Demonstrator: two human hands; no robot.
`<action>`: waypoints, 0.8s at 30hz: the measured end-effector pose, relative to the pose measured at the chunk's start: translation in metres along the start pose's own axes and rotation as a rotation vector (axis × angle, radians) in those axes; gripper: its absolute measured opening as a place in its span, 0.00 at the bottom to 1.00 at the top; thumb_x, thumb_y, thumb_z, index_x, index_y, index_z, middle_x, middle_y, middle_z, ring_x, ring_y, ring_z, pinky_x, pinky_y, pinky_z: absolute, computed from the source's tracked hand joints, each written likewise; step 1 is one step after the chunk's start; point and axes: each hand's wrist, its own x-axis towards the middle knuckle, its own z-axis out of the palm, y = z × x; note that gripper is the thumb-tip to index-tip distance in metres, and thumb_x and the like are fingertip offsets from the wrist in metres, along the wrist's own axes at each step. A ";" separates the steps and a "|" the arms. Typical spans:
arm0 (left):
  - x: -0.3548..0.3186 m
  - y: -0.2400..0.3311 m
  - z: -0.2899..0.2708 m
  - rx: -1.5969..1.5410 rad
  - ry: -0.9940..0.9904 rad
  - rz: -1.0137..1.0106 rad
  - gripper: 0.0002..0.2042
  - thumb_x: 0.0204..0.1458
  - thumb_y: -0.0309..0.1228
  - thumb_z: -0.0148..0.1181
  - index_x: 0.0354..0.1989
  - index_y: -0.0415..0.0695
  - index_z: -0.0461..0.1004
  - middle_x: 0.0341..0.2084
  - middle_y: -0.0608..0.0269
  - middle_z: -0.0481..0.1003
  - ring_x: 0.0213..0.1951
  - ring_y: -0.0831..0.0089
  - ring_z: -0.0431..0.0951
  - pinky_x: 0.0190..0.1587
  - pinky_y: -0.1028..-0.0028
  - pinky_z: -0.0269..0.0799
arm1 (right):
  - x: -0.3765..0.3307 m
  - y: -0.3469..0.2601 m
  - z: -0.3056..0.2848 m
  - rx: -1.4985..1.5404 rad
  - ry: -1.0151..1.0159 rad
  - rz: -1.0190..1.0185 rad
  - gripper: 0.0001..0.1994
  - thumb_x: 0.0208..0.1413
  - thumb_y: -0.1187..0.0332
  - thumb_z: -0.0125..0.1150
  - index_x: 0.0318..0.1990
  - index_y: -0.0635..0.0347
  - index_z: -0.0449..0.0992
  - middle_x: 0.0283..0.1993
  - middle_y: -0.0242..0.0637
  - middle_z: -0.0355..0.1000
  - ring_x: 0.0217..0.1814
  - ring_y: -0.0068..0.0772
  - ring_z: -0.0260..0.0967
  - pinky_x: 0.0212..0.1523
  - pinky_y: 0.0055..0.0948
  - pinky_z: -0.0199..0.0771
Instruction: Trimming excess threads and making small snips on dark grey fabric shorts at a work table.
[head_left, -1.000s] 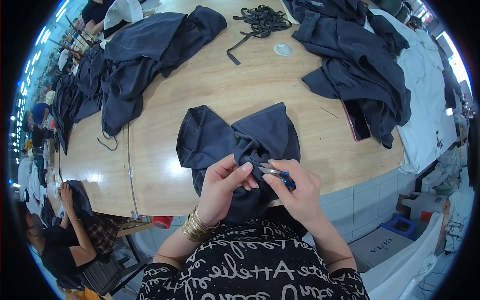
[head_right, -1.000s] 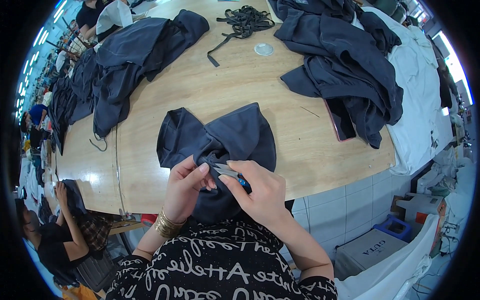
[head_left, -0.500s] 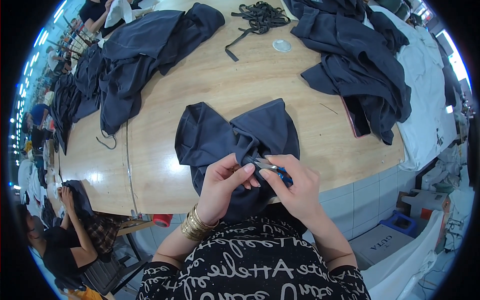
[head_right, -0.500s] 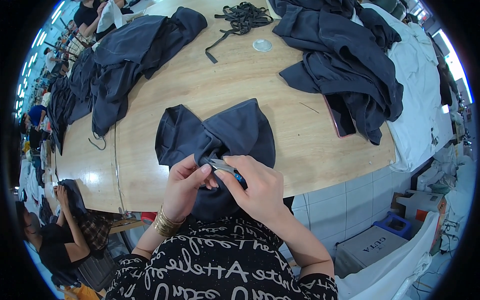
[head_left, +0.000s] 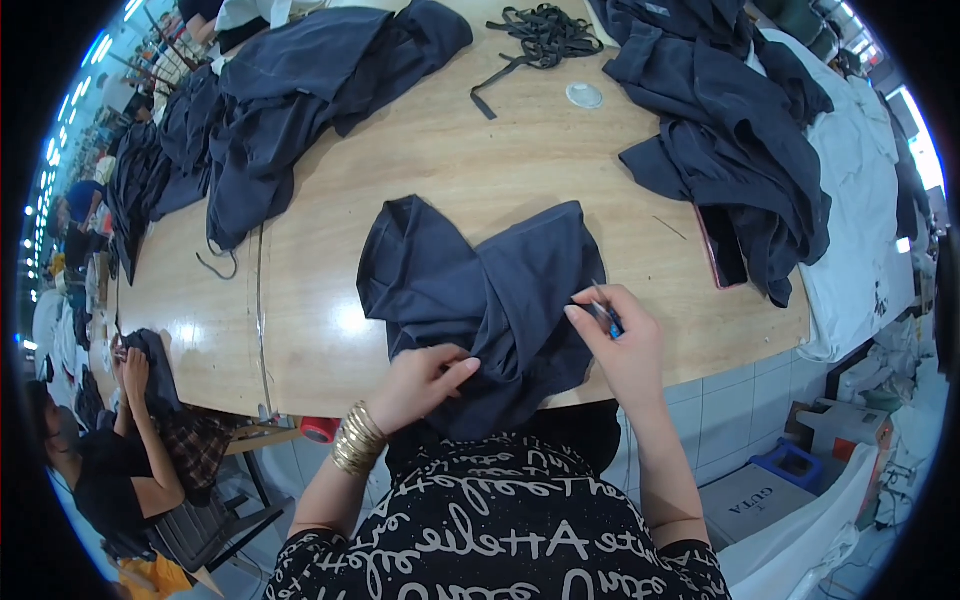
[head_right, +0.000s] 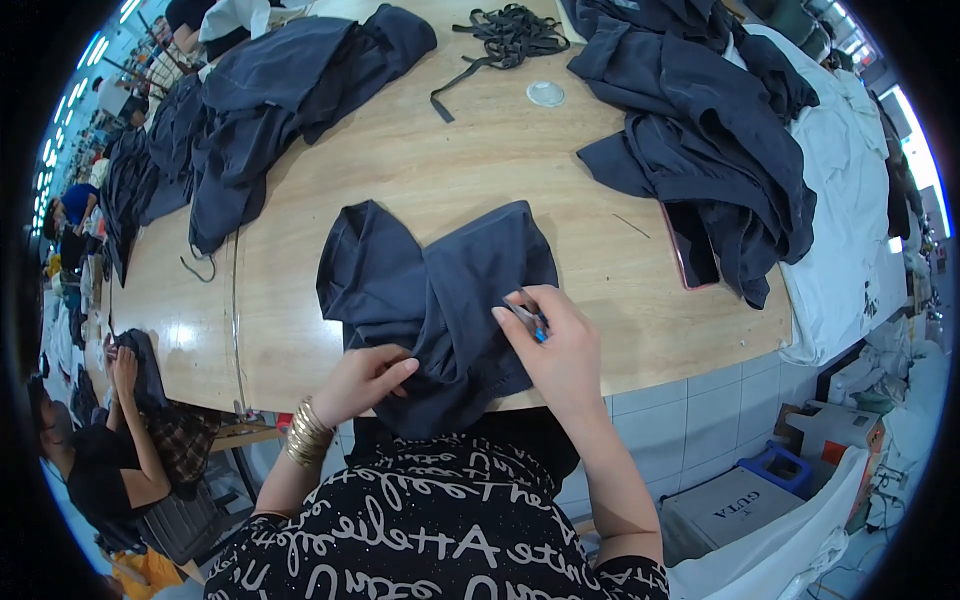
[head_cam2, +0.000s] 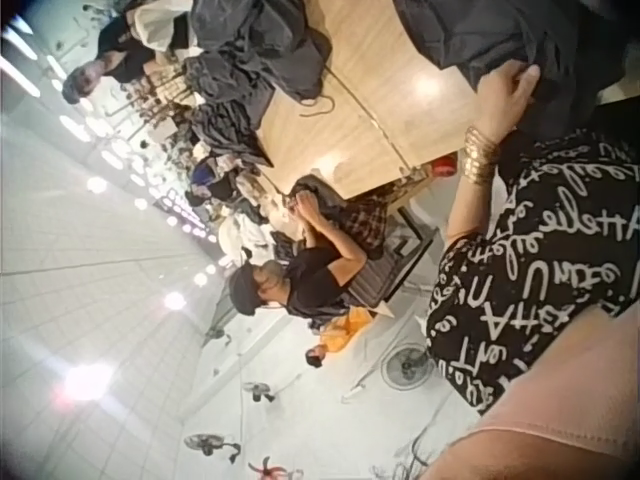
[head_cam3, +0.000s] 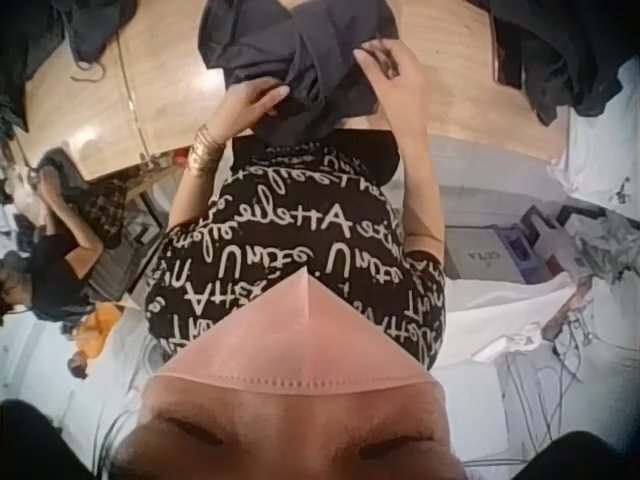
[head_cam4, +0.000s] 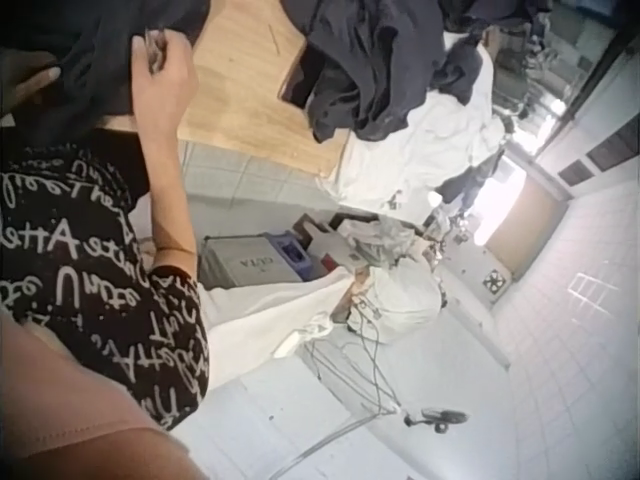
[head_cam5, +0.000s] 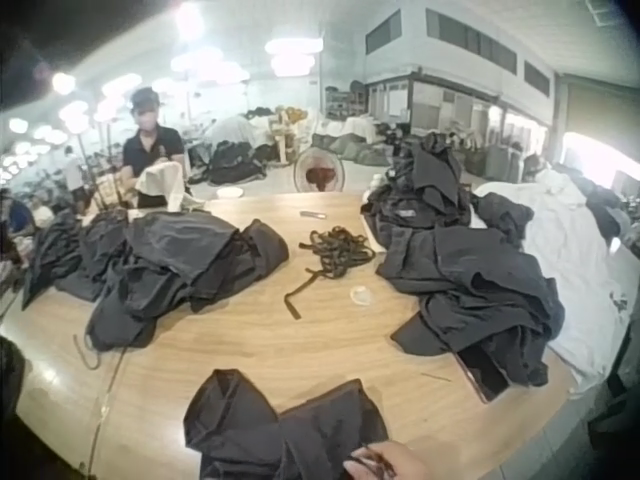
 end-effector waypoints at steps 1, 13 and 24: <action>-0.002 -0.002 -0.006 0.078 0.073 0.088 0.13 0.56 0.37 0.51 0.35 0.37 0.72 0.22 0.64 0.74 0.25 0.79 0.75 0.28 0.81 0.69 | 0.001 0.001 0.005 0.032 -0.027 -0.010 0.09 0.45 0.71 0.64 0.31 0.64 0.72 0.30 0.35 0.71 0.27 0.25 0.68 0.29 0.22 0.67; 0.078 0.018 -0.014 0.403 0.656 0.734 0.11 0.52 0.26 0.54 0.43 0.38 0.71 0.36 0.65 0.75 0.40 0.79 0.71 0.43 0.75 0.67 | 0.045 0.030 0.072 -0.137 -0.076 -0.166 0.09 0.48 0.67 0.60 0.32 0.63 0.71 0.24 0.33 0.66 0.26 0.26 0.66 0.27 0.24 0.66; 0.042 0.069 -0.022 -0.483 -0.281 0.369 0.08 0.54 0.28 0.53 0.35 0.35 0.74 0.28 0.71 0.74 0.32 0.86 0.69 0.40 0.84 0.65 | 0.020 -0.038 -0.002 0.667 -0.156 0.390 0.06 0.53 0.67 0.56 0.35 0.58 0.72 0.27 0.21 0.64 0.28 0.08 0.58 0.25 0.11 0.55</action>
